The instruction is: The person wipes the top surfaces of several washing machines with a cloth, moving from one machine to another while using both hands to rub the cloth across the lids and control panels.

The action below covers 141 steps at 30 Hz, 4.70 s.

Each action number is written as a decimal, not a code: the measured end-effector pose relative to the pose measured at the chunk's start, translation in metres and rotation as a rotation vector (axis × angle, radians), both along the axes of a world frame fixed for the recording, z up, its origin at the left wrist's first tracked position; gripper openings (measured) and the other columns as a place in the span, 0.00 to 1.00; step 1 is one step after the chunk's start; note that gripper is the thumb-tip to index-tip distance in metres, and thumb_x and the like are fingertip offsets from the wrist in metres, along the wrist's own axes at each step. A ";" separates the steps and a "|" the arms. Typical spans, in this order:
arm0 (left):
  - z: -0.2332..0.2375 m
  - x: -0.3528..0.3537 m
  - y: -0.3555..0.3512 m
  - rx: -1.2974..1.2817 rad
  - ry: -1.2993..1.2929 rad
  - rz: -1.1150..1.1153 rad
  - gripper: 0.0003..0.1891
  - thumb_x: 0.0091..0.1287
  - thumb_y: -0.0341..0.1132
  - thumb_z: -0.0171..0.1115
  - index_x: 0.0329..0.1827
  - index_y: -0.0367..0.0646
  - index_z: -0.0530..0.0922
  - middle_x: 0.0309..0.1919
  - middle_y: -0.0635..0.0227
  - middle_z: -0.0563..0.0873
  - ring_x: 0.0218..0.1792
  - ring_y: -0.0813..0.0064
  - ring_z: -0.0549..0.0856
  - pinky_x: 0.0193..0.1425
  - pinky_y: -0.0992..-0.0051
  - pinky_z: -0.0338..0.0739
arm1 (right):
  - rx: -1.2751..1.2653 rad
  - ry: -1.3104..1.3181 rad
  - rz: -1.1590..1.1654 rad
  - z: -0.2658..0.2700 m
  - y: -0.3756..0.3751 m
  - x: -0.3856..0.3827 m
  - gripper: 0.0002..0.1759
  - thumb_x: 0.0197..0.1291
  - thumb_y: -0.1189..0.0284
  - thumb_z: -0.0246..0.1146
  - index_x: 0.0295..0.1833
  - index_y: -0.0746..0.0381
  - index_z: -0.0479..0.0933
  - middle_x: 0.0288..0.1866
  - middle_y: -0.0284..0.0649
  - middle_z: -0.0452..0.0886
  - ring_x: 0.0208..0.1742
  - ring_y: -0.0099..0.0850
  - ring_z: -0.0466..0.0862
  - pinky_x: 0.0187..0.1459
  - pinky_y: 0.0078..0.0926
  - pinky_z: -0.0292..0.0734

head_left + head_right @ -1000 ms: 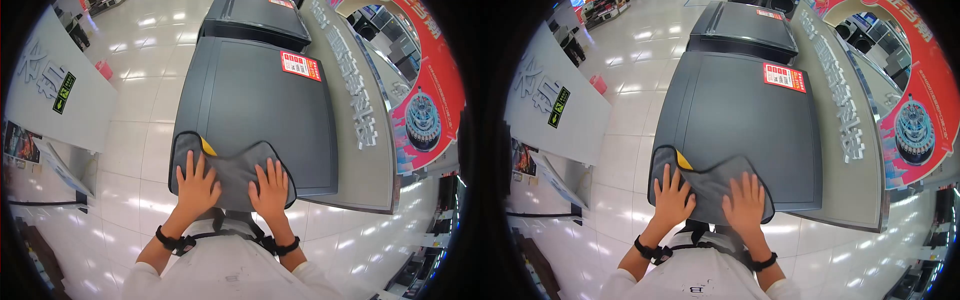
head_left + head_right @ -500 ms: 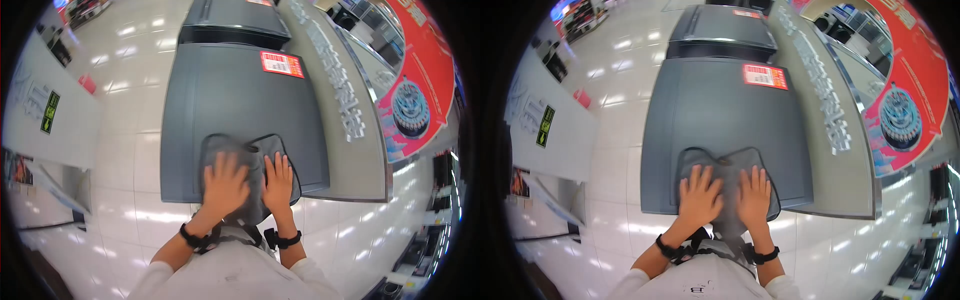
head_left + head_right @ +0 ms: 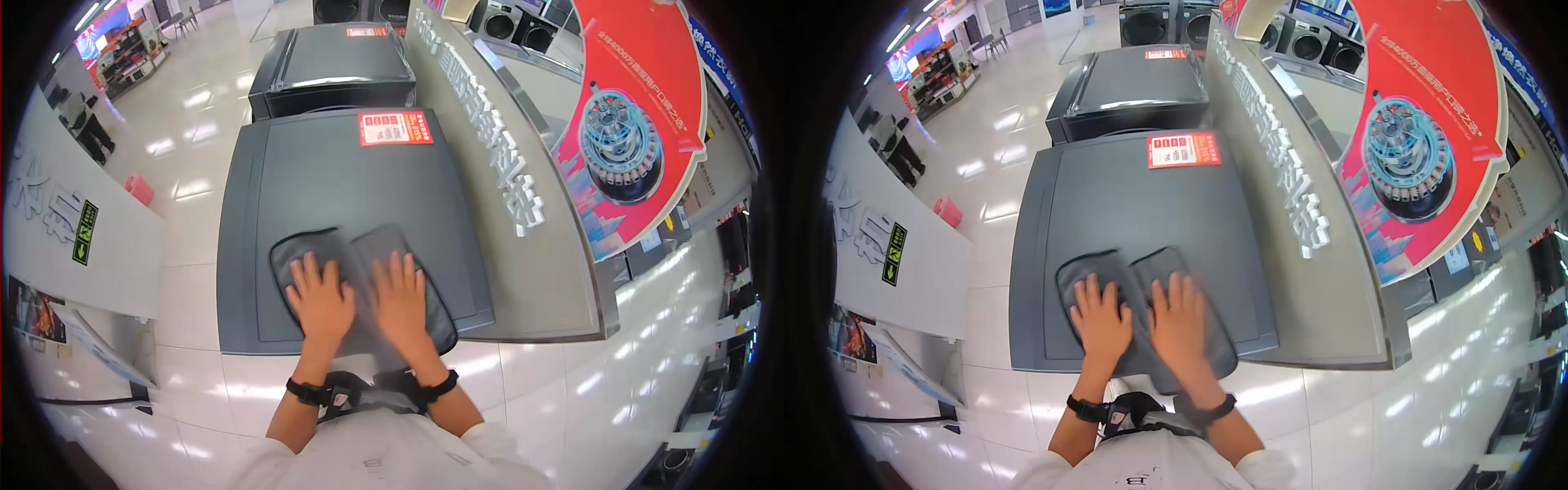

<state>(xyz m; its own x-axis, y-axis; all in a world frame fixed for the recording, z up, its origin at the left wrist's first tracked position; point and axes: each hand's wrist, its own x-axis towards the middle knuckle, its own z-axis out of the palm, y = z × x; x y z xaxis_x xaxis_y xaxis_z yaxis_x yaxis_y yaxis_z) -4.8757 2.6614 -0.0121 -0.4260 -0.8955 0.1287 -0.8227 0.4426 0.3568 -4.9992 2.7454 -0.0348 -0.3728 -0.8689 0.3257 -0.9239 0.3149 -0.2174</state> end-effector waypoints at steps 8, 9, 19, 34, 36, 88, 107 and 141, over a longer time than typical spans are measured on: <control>-0.001 -0.014 0.008 0.056 0.079 -0.436 0.28 0.55 0.35 0.59 0.64 0.46 0.79 0.78 0.50 0.67 0.82 0.38 0.57 0.75 0.30 0.57 | -0.011 -0.107 -0.170 0.010 0.060 -0.074 0.32 0.68 0.57 0.61 0.74 0.58 0.72 0.80 0.58 0.65 0.82 0.60 0.60 0.77 0.62 0.57; 0.005 -0.021 0.012 0.068 0.093 -0.456 0.26 0.59 0.35 0.59 0.63 0.48 0.79 0.78 0.53 0.68 0.82 0.39 0.58 0.75 0.31 0.57 | 0.007 -0.083 -0.177 0.010 0.060 -0.077 0.32 0.68 0.57 0.61 0.74 0.59 0.72 0.80 0.58 0.65 0.82 0.60 0.60 0.77 0.62 0.56; -0.002 0.062 0.009 -0.080 -0.009 0.053 0.28 0.66 0.41 0.60 0.71 0.45 0.75 0.78 0.49 0.67 0.80 0.37 0.60 0.74 0.32 0.59 | -0.023 -0.036 0.184 0.019 0.017 0.026 0.31 0.67 0.58 0.64 0.72 0.60 0.74 0.75 0.58 0.70 0.78 0.61 0.65 0.74 0.62 0.61; -0.016 0.082 -0.027 -0.055 0.247 -0.323 0.25 0.66 0.45 0.62 0.66 0.48 0.81 0.76 0.54 0.72 0.80 0.46 0.63 0.75 0.40 0.61 | 0.227 0.057 0.039 -0.003 -0.010 0.021 0.34 0.71 0.58 0.59 0.79 0.61 0.67 0.84 0.60 0.58 0.84 0.60 0.55 0.79 0.59 0.52; -0.013 0.114 -0.019 -0.033 0.204 -0.403 0.25 0.66 0.45 0.62 0.65 0.47 0.82 0.76 0.55 0.71 0.80 0.48 0.63 0.75 0.40 0.62 | 0.255 0.041 0.286 0.004 0.005 0.037 0.35 0.70 0.59 0.61 0.79 0.60 0.67 0.84 0.58 0.58 0.84 0.59 0.56 0.79 0.59 0.52; 0.003 0.064 0.050 0.053 0.138 -0.545 0.22 0.66 0.40 0.60 0.63 0.44 0.79 0.77 0.51 0.69 0.81 0.43 0.61 0.73 0.32 0.60 | 0.095 0.067 -0.191 0.004 0.021 -0.024 0.36 0.65 0.57 0.63 0.76 0.59 0.70 0.80 0.59 0.64 0.81 0.59 0.61 0.75 0.60 0.59; 0.006 0.026 0.035 -0.133 -0.066 -0.443 0.29 0.71 0.46 0.57 0.71 0.42 0.74 0.77 0.45 0.69 0.79 0.42 0.64 0.71 0.32 0.62 | 0.015 0.019 -0.332 -0.007 0.065 -0.051 0.35 0.64 0.60 0.62 0.75 0.62 0.70 0.79 0.58 0.66 0.82 0.56 0.62 0.77 0.55 0.59; -0.022 0.118 -0.023 -0.143 0.084 -0.100 0.32 0.69 0.46 0.61 0.71 0.33 0.73 0.76 0.41 0.69 0.80 0.41 0.64 0.74 0.44 0.65 | -0.035 0.034 -0.063 -0.001 0.027 0.019 0.31 0.68 0.64 0.58 0.75 0.62 0.72 0.77 0.61 0.68 0.80 0.60 0.65 0.75 0.59 0.63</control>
